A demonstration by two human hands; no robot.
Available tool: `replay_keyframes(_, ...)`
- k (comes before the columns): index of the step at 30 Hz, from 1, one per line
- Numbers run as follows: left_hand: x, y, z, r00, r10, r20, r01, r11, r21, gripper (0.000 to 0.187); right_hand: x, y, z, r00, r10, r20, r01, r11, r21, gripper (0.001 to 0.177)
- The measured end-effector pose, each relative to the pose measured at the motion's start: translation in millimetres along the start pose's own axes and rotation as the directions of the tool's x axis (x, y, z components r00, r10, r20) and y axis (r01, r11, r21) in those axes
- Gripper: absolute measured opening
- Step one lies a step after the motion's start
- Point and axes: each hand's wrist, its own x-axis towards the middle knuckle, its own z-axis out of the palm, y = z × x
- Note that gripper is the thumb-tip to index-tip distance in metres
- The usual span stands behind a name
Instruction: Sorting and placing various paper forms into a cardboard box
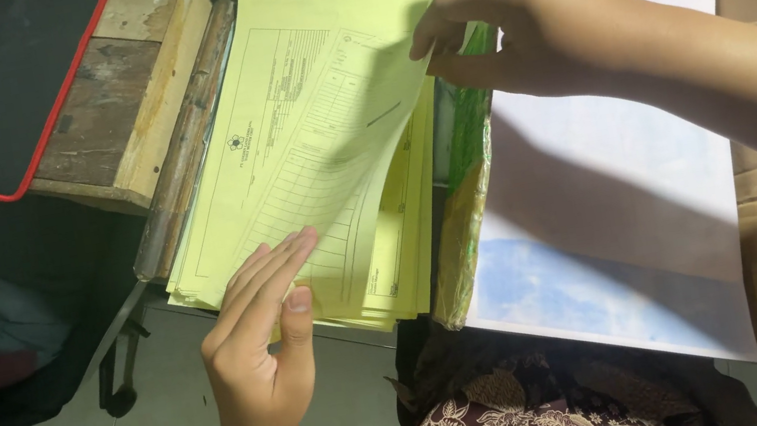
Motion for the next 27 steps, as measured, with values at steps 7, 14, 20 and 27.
replay_keyframes(7, -4, -13, 3, 0.898, 0.43, -0.089, -0.407, 0.891, 0.203, 0.087, -18, -16, -22, 0.991, -0.111, -0.078, 0.103, 0.99, -0.095, 0.006)
replay_keyframes(14, 4, 10, 11, 0.859, 0.497, -0.125, -0.457, 0.854, 0.248, 0.041, -57, -29, -57, 0.989, 0.07, -0.133, -0.091, 0.983, -0.162, 0.008)
replay_keyframes(20, 4, 18, 22, 0.863, 0.503, -0.042, -0.485, 0.85, 0.205, 0.014, -80, -44, -85, 0.918, 0.393, -0.05, -0.386, 0.916, 0.108, 0.021)
replay_keyframes(27, 15, 27, 51, 0.689, 0.72, -0.077, -0.678, 0.679, 0.281, 0.014, -108, -46, -96, 0.772, 0.631, -0.077, -0.636, 0.768, -0.078, 0.008)
